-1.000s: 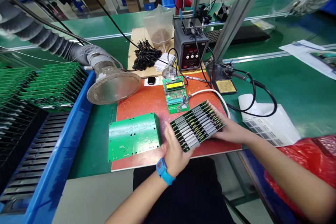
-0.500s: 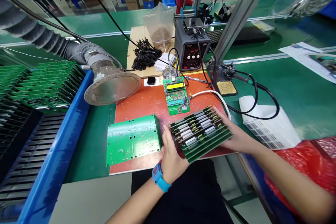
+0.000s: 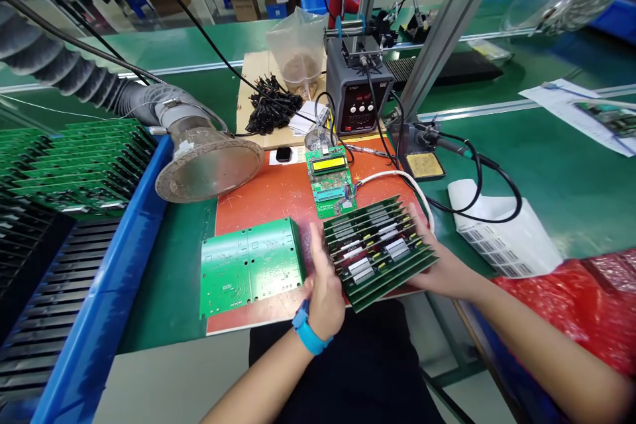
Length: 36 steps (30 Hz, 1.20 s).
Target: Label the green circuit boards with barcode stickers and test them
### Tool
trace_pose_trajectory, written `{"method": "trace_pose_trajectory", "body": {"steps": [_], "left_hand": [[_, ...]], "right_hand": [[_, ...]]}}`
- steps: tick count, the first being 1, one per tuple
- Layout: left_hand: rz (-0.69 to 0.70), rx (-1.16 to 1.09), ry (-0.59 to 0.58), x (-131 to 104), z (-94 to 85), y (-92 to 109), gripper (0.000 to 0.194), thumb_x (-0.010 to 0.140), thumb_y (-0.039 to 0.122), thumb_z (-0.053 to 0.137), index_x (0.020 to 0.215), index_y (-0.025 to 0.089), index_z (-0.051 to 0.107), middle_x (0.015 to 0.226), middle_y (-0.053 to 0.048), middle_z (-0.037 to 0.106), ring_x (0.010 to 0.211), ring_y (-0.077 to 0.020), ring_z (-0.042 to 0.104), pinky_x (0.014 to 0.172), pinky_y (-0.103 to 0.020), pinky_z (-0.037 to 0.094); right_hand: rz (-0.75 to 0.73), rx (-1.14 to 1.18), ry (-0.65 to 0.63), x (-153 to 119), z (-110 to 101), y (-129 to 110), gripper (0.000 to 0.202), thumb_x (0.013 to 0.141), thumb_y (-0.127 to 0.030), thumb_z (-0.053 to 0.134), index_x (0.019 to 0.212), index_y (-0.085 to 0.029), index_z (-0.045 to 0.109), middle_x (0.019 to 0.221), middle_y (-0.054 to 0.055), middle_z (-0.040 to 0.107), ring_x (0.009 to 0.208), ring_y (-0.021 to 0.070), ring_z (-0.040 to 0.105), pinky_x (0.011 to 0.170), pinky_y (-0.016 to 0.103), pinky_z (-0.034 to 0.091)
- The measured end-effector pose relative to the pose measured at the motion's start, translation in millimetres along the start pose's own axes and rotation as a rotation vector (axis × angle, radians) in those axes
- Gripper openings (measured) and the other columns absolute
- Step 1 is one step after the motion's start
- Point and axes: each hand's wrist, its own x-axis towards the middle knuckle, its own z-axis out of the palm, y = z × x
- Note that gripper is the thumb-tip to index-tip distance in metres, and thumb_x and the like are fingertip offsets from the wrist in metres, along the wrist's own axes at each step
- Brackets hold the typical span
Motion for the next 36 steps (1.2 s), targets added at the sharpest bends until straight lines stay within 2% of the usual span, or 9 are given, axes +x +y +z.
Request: {"method": "trace_pose_trajectory", "body": {"steps": [3, 5, 12, 19, 23, 27, 29, 33, 36], "left_hand": [[-0.099, -0.133, 0.123, 10, 8.2, 12, 0.063, 0.093, 0.055, 0.030, 0.147, 0.028, 0.012, 0.156, -0.002, 0.017, 0.142, -0.0203, 0.018, 0.115, -0.036, 0.019], [-0.171, -0.136, 0.130, 17, 9.7, 20, 0.053, 0.094, 0.045, 0.036, 0.144, 0.029, 0.026, 0.151, -0.002, 0.029, 0.139, -0.0203, 0.026, 0.115, -0.036, 0.019], [-0.228, -0.175, 0.144, 23, 10.7, 29, 0.035, 0.094, 0.035, 0.039, 0.128, 0.027, 0.044, 0.131, -0.004, 0.052, 0.125, -0.0217, 0.047, 0.107, -0.040, 0.034], [-0.272, -0.193, 0.141, 25, 11.3, 34, 0.037, 0.094, 0.036, 0.040, 0.129, 0.027, 0.042, 0.120, -0.004, 0.058, 0.115, -0.0211, 0.053, 0.103, -0.040, 0.037], [-0.179, -0.198, 0.136, 19, 10.8, 26, 0.032, 0.093, 0.039, 0.038, 0.117, 0.023, 0.051, 0.116, -0.005, 0.059, 0.114, -0.0227, 0.054, 0.102, -0.040, 0.039], [-0.116, -0.139, 0.171, 11, 13.9, 15, 0.042, 0.092, 0.052, 0.035, 0.114, 0.021, 0.052, 0.120, -0.008, 0.057, 0.117, -0.0237, 0.052, 0.103, -0.040, 0.037], [-0.108, -0.138, 0.156, 8, 13.9, 11, 0.048, 0.091, 0.056, 0.032, 0.118, 0.021, 0.050, 0.121, -0.008, 0.057, 0.116, -0.0237, 0.052, 0.103, -0.040, 0.038], [0.004, -0.107, 0.002, -3, 2.8, 5, 0.079, 0.082, 0.073, 0.027, 0.139, 0.019, 0.030, 0.139, -0.014, 0.043, 0.128, -0.0293, 0.042, 0.108, -0.044, 0.032], [0.100, 0.126, -0.218, -16, -9.7, -2, 0.129, 0.054, 0.082, 0.056, 0.148, 0.017, -0.004, 0.152, -0.022, 0.018, 0.138, -0.0395, 0.020, 0.111, -0.055, 0.020]], "right_hand": [[-0.026, 0.012, 0.012, -2, 3, 1, 0.106, 0.077, -0.032, 0.066, 0.147, -0.024, -0.012, 0.155, 0.010, 0.012, 0.138, 0.0254, 0.025, 0.110, 0.044, 0.026], [-0.039, -0.020, 0.034, -5, 5, 1, 0.103, 0.077, -0.032, 0.066, 0.149, -0.022, -0.007, 0.154, 0.011, 0.017, 0.138, 0.0261, 0.025, 0.110, 0.044, 0.026], [-0.038, -0.137, 0.179, -18, 10, -2, 0.091, 0.074, -0.029, 0.067, 0.149, -0.024, 0.014, 0.145, 0.010, 0.041, 0.128, 0.0272, 0.044, 0.106, 0.042, 0.037], [-0.098, -0.049, 0.295, -26, 24, -5, 0.085, 0.072, -0.025, 0.070, 0.143, -0.024, 0.023, 0.153, 0.012, 0.022, 0.139, 0.0286, 0.023, 0.112, 0.049, 0.025], [-0.187, 0.152, 0.288, -16, 24, 0, 0.090, 0.067, -0.025, 0.076, 0.138, -0.030, 0.021, 0.156, 0.012, 0.007, 0.141, 0.0272, 0.013, 0.112, 0.048, 0.022], [-0.168, 0.235, 0.064, 0, 11, 3, 0.127, 0.067, -0.033, 0.077, 0.141, -0.032, -0.026, 0.156, 0.011, -0.010, 0.142, 0.0237, 0.002, 0.112, 0.048, 0.019], [-0.146, 0.269, -0.032, 7, 5, 4, 0.134, 0.067, -0.033, 0.077, 0.134, -0.032, -0.039, 0.156, 0.010, -0.011, 0.142, 0.0219, 0.001, 0.111, 0.047, 0.020], [-0.145, 0.156, -0.031, 14, -3, 11, 0.127, 0.064, -0.035, 0.078, 0.144, -0.031, -0.021, 0.155, 0.012, 0.008, 0.142, 0.0262, 0.014, 0.111, 0.049, 0.019], [-0.165, -0.016, 0.010, 14, -7, 15, 0.112, 0.065, -0.036, 0.077, 0.148, -0.026, 0.004, 0.151, 0.014, 0.021, 0.141, 0.0305, 0.017, 0.112, 0.051, 0.017]]}}
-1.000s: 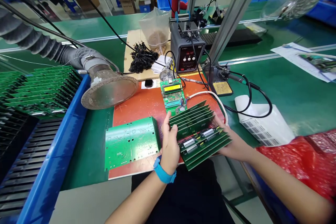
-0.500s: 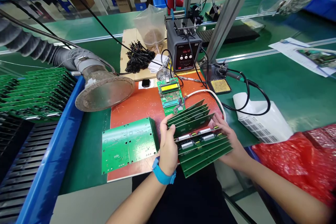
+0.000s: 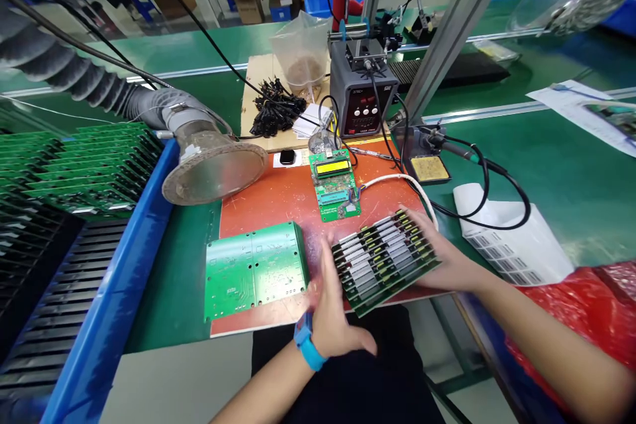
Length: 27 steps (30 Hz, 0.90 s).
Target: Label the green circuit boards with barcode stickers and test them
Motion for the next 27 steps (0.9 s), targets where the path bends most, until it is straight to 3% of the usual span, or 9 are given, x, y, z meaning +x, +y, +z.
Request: {"method": "trace_pose_trajectory", "body": {"steps": [3, 5, 8, 12, 15, 19, 23, 25, 27], "left_hand": [[-0.040, 0.282, -0.060, -11, 0.2, -9, 0.143, 0.055, 0.057, 0.078, 0.141, 0.016, -0.027, 0.152, -0.027, 0.011, 0.139, -0.0419, 0.014, 0.107, -0.062, 0.023], [-0.050, 0.408, -0.011, -13, 5.1, -14, 0.126, 0.071, 0.036, 0.074, 0.140, 0.016, -0.030, 0.152, -0.026, 0.008, 0.140, -0.0389, 0.012, 0.106, -0.059, 0.028], [-0.049, 0.480, 0.052, -11, 12.4, -15, 0.108, 0.078, 0.018, 0.064, 0.144, 0.016, -0.021, 0.153, -0.025, 0.007, 0.141, -0.0380, 0.010, 0.107, -0.057, 0.029], [-0.108, 0.358, 0.114, 2, 9.6, 7, 0.104, 0.071, 0.025, 0.073, 0.148, 0.019, 0.004, 0.149, -0.020, 0.026, 0.138, -0.0385, 0.021, 0.108, -0.059, 0.027], [-0.184, 0.145, 0.072, 18, 0.1, 26, 0.095, 0.065, 0.037, 0.078, 0.144, 0.023, 0.027, 0.139, -0.015, 0.045, 0.131, -0.0373, 0.037, 0.107, -0.059, 0.031], [-0.310, 0.022, 0.006, 29, -6.6, 33, 0.063, 0.076, 0.046, 0.066, 0.131, 0.021, 0.049, 0.124, -0.015, 0.059, 0.121, -0.0348, 0.050, 0.103, -0.057, 0.036], [-0.310, 0.089, 0.050, -6, -22.2, 45, 0.054, 0.084, 0.045, 0.056, 0.132, 0.021, 0.050, 0.135, -0.014, 0.052, 0.131, -0.0342, 0.040, 0.106, -0.056, 0.033], [-0.270, 0.154, -0.115, -35, -46.9, 58, 0.060, 0.078, 0.045, 0.065, 0.133, 0.025, 0.050, 0.140, -0.011, 0.047, 0.130, -0.0361, 0.040, 0.103, -0.056, 0.038], [-0.190, 0.090, -0.303, -59, -81.7, 68, 0.048, 0.072, 0.044, 0.072, 0.118, 0.034, 0.063, 0.120, -0.004, 0.065, 0.110, -0.0307, 0.061, 0.095, -0.046, 0.049]], "right_hand": [[0.062, 0.022, -0.115, -4, -1, 1, 0.123, 0.061, -0.040, 0.079, 0.148, -0.023, -0.006, 0.151, 0.015, 0.025, 0.139, 0.0315, 0.023, 0.111, 0.051, 0.022], [0.108, 0.069, -0.217, -5, -1, 2, 0.127, 0.063, -0.041, 0.078, 0.146, -0.023, -0.016, 0.151, 0.014, 0.027, 0.137, 0.0300, 0.028, 0.109, 0.049, 0.027], [0.110, 0.059, -0.208, -4, -1, 0, 0.106, 0.075, -0.039, 0.068, 0.148, -0.022, -0.007, 0.151, 0.013, 0.026, 0.138, 0.0286, 0.027, 0.111, 0.048, 0.023], [0.201, 0.066, -0.130, 4, -16, -18, 0.092, 0.071, -0.039, 0.072, 0.146, -0.020, 0.024, 0.142, 0.012, 0.044, 0.133, 0.0334, 0.034, 0.110, 0.053, 0.024], [0.410, 0.274, -0.260, 15, -34, -42, 0.071, 0.069, -0.039, 0.075, 0.133, -0.023, 0.049, 0.126, 0.008, 0.061, 0.121, 0.0340, 0.051, 0.103, 0.052, 0.039], [0.724, 0.631, -0.379, 30, -41, -62, 0.046, 0.078, -0.041, 0.065, 0.121, -0.026, 0.061, 0.117, 0.004, 0.067, 0.109, 0.0300, 0.061, 0.097, 0.048, 0.048], [0.831, 0.658, -0.284, 37, -32, -61, 0.043, 0.076, -0.042, 0.067, 0.116, -0.026, 0.065, 0.115, 0.004, 0.068, 0.108, 0.0292, 0.062, 0.098, 0.045, 0.049], [0.847, 0.648, -0.279, 38, -28, -60, 0.042, 0.075, -0.043, 0.068, 0.114, -0.026, 0.067, 0.111, 0.004, 0.070, 0.106, 0.0304, 0.063, 0.095, 0.046, 0.052], [0.863, 0.630, -0.273, 39, -22, -62, 0.042, 0.075, -0.045, 0.068, 0.112, -0.025, 0.068, 0.109, 0.005, 0.071, 0.104, 0.0305, 0.064, 0.092, 0.045, 0.054]]}}
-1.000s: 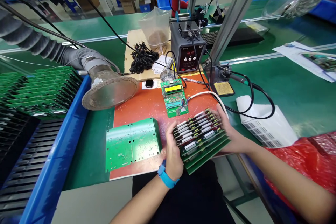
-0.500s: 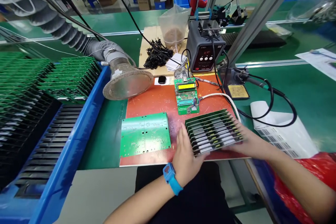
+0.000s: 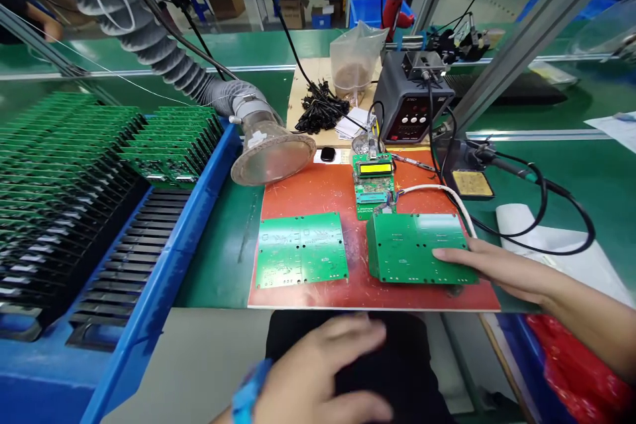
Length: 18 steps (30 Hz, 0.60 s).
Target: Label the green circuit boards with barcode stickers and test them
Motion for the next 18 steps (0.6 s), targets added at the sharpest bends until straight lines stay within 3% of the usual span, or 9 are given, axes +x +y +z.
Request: {"method": "trace_pose_trajectory", "body": {"steps": [1, 2, 3, 4, 6, 9, 11, 14, 18], "left_hand": [[0.089, -0.078, 0.099, -12, -15.7, -2, 0.021, 0.081, 0.043, 0.063, 0.098, 0.037, 0.071, 0.094, 0.001, 0.074, 0.092, -0.0234, 0.068, 0.091, -0.038, 0.052], [0.162, -0.174, 0.469, -20, -31.7, -7, 0.025, 0.090, 0.043, 0.048, 0.084, 0.038, 0.072, 0.076, 0.006, 0.073, 0.082, -0.0170, 0.068, 0.090, -0.032, 0.052], [0.211, -0.253, 0.853, -23, -47.0, -13, 0.034, 0.094, 0.044, 0.038, 0.086, 0.037, 0.070, 0.080, 0.008, 0.073, 0.086, -0.0145, 0.066, 0.095, -0.030, 0.048], [0.167, -0.316, 1.075, -22, -60.6, -20, 0.036, 0.095, 0.045, 0.035, 0.094, 0.033, 0.069, 0.096, 0.007, 0.072, 0.100, -0.0153, 0.063, 0.102, -0.032, 0.042], [-0.056, -0.458, 0.974, -12, -79.9, -33, 0.045, 0.093, 0.052, 0.034, 0.107, 0.023, 0.067, 0.115, -0.002, 0.067, 0.116, -0.0227, 0.055, 0.108, -0.044, 0.034], [-0.203, -0.610, 0.625, 10, -88.0, -41, 0.054, 0.091, 0.057, 0.032, 0.118, 0.021, 0.061, 0.118, -0.008, 0.065, 0.121, -0.0280, 0.052, 0.106, -0.049, 0.037], [-0.216, -0.669, 0.504, 20, -84.1, -38, 0.051, 0.091, 0.057, 0.032, 0.123, 0.027, 0.057, 0.120, -0.004, 0.064, 0.124, -0.0260, 0.049, 0.105, -0.045, 0.039], [-0.255, -0.692, 0.495, 24, -75.8, -32, 0.048, 0.090, 0.057, 0.037, 0.126, 0.031, 0.054, 0.120, 0.000, 0.065, 0.125, -0.0262, 0.049, 0.104, -0.046, 0.042], [-0.386, -0.653, 0.546, 10, -78.4, -40, 0.054, 0.085, 0.062, 0.041, 0.127, 0.030, 0.053, 0.121, -0.001, 0.064, 0.124, -0.0298, 0.049, 0.101, -0.051, 0.044]], "right_hand": [[0.002, -0.008, 0.010, 1, 4, -1, 0.042, 0.075, -0.046, 0.067, 0.110, -0.023, 0.068, 0.108, 0.006, 0.071, 0.102, 0.0300, 0.065, 0.090, 0.044, 0.055], [0.003, -0.023, 0.020, 1, 8, -2, 0.044, 0.075, -0.047, 0.067, 0.110, -0.021, 0.068, 0.108, 0.007, 0.071, 0.101, 0.0295, 0.066, 0.088, 0.042, 0.056], [0.004, -0.046, 0.031, 2, 13, -3, 0.046, 0.075, -0.049, 0.066, 0.110, -0.020, 0.068, 0.107, 0.008, 0.071, 0.099, 0.0290, 0.066, 0.082, 0.040, 0.059], [0.013, -0.079, 0.043, 3, 17, -4, 0.048, 0.075, -0.051, 0.065, 0.110, -0.019, 0.067, 0.106, 0.010, 0.071, 0.094, 0.0284, 0.068, 0.073, 0.037, 0.061], [0.041, -0.165, 0.085, 5, 25, -8, 0.053, 0.073, -0.055, 0.064, 0.110, -0.017, 0.066, 0.099, 0.012, 0.072, 0.076, 0.0254, 0.070, 0.051, 0.032, 0.060], [0.056, -0.275, 0.143, 11, 30, -13, 0.055, 0.070, -0.059, 0.065, 0.105, -0.017, 0.066, 0.080, 0.010, 0.072, 0.047, 0.0171, 0.062, 0.035, 0.028, 0.053], [-0.002, -0.313, 0.157, 15, 30, -15, 0.051, 0.070, -0.058, 0.065, 0.101, -0.018, 0.067, 0.069, 0.006, 0.069, 0.043, 0.0164, 0.060, 0.040, 0.032, 0.057], [-0.210, -0.359, 0.182, 17, 36, -14, 0.040, 0.073, -0.054, 0.064, 0.096, -0.022, 0.069, 0.067, 0.005, 0.069, 0.059, 0.0242, 0.068, 0.065, 0.042, 0.061], [-0.485, -0.388, 0.332, 2, 44, -2, 0.041, 0.080, -0.051, 0.057, 0.112, -0.025, 0.063, 0.108, 0.007, 0.069, 0.103, 0.0291, 0.064, 0.091, 0.046, 0.052]]}}
